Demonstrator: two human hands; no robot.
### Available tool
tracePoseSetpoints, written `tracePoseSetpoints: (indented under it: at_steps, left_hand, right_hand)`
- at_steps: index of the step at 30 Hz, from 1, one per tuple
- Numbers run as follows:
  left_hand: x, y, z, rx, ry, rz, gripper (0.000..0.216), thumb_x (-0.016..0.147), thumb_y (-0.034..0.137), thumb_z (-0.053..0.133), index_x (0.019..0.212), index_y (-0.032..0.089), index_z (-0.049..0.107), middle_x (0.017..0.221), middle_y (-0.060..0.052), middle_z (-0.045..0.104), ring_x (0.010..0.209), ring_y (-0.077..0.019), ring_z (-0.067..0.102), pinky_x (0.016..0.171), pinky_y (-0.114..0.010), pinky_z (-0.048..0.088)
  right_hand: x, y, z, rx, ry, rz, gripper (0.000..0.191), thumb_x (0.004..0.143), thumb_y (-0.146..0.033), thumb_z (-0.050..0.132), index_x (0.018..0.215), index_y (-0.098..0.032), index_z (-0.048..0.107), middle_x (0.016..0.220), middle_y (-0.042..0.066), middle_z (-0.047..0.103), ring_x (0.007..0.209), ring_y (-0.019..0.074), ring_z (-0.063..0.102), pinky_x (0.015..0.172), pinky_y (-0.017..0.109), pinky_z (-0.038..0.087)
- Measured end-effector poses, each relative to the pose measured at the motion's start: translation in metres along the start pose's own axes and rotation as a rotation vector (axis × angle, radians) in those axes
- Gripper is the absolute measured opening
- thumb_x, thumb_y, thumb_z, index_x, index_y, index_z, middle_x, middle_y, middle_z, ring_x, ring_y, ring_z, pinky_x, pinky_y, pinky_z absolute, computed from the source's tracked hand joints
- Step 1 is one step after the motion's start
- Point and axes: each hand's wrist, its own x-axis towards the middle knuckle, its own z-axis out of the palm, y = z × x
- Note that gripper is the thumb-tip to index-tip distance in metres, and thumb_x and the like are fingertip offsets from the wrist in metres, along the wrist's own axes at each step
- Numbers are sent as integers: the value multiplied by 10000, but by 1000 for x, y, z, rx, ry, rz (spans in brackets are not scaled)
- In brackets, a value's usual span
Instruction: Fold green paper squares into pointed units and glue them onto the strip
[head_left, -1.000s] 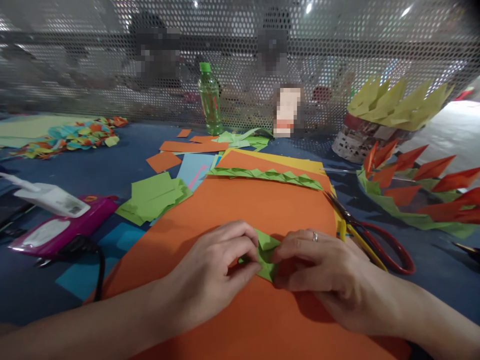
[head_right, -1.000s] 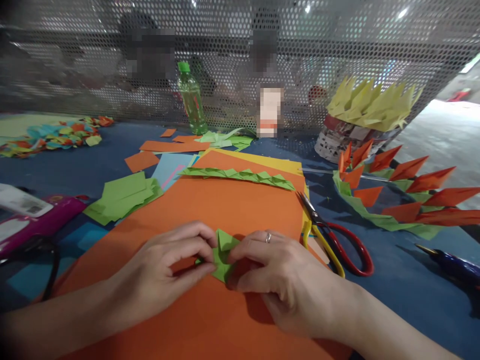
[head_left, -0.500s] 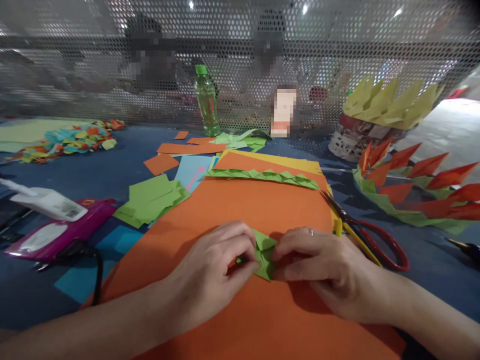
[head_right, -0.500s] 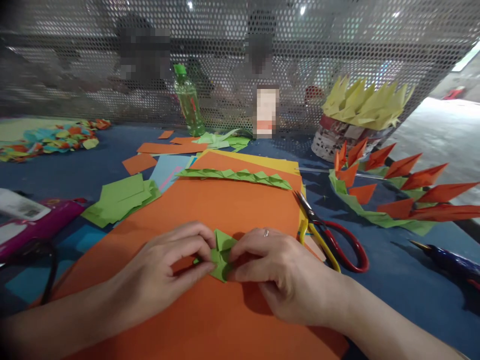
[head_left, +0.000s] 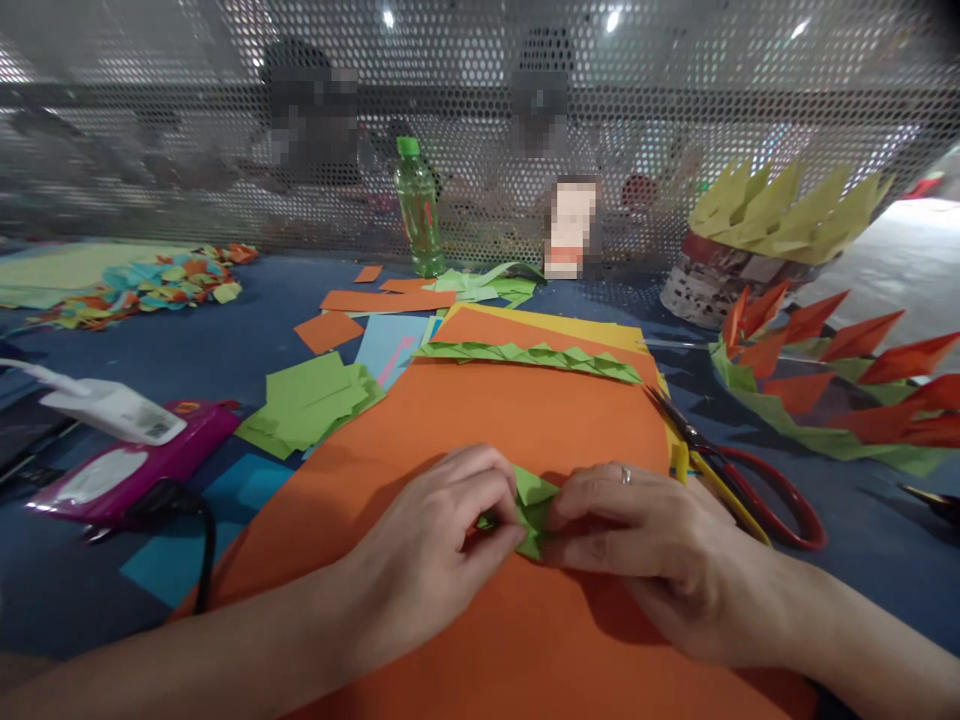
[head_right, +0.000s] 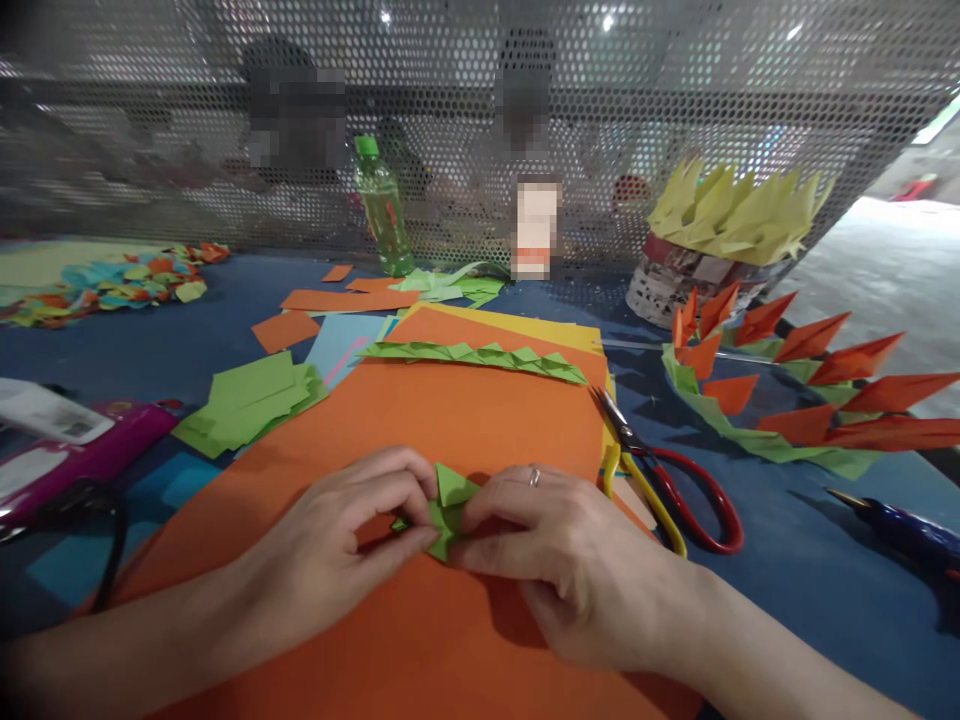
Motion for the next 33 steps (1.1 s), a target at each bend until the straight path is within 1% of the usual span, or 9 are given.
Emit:
tracePoseSetpoints:
  at_steps: [2, 5, 7, 12, 16, 21, 25, 28, 33]
  left_hand:
    - [0, 0, 0, -7, 0, -2, 187, 914, 47, 612, 818, 203, 568, 925, 17, 576, 878, -148, 579, 781, -280, 429]
    - [0, 2, 0, -13, -3, -2, 206, 901, 25, 603, 805, 200, 552, 920, 21, 572, 872, -142, 576, 775, -273, 426]
    - [0, 2, 0, -11, -3, -4, 215, 896, 18, 602, 794, 197, 542, 919, 22, 569, 862, -139, 571, 766, -271, 421]
    - [0, 2, 0, -5, -9, -23, 212, 892, 24, 627, 792, 195, 551, 929, 18, 571, 861, -142, 565, 771, -280, 421]
    - [0, 2, 1, -12, -1, -40, 211, 881, 21, 623, 788, 197, 553, 936, 20, 574, 859, -139, 571, 768, -280, 428]
    - [0, 4, 2, -18, 24, -77, 225, 856, 28, 641, 758, 198, 529, 918, 26, 560, 843, -131, 578, 739, -272, 439]
    - [0, 5, 1, -2, 41, -118, 200, 847, 46, 632, 857, 217, 530, 986, 10, 559, 884, -156, 566, 755, -295, 448]
    - [0, 6, 0, 17, 44, -139, 264, 835, 49, 630, 980, 235, 512, 1055, -6, 547, 940, -183, 542, 789, -323, 452]
    - [-2, 5, -1, 30, 24, -149, 289, 854, 56, 639, 1023, 244, 499, 1089, -2, 533, 928, -179, 522, 805, -335, 450]
  right_hand:
    - [0, -1, 0, -13, 8, 0, 428, 933, -28, 451, 1200, -195, 740, 1136, 79, 725, 1023, 170, 669, 913, 293, 520]
    - [0, -2, 0, -37, 34, -9, 476, 925, -12, 440, 1301, -171, 685, 1177, 93, 721, 1031, 167, 662, 913, 278, 528]
    - [0, -3, 1, -40, 42, -19, 489, 916, -5, 437, 1316, -158, 672, 1174, 100, 719, 1033, 170, 656, 911, 280, 530]
    - [2, -6, 2, -33, -21, -9, 440, 954, -47, 434, 1246, -208, 721, 1063, 72, 700, 971, 172, 632, 876, 310, 518]
    - [2, -6, 4, -18, -61, 19, 401, 939, -41, 448, 1145, -189, 759, 1060, 79, 665, 971, 180, 601, 870, 331, 501]
    - [1, -6, 5, -8, -78, 54, 408, 899, -20, 467, 1116, -198, 763, 1060, 80, 645, 966, 198, 584, 855, 359, 491]
    - [2, -8, 3, -1, -69, 54, 415, 891, -16, 470, 1118, -210, 758, 1074, 78, 646, 968, 200, 587, 856, 361, 491]
    - [4, -9, 2, 7, -80, 73, 385, 922, -36, 464, 1102, -207, 757, 1064, 77, 646, 955, 197, 590, 845, 360, 490]
    - [5, -10, 3, 21, -78, 89, 351, 952, -51, 467, 1078, -212, 753, 1063, 68, 638, 967, 186, 581, 851, 350, 477]
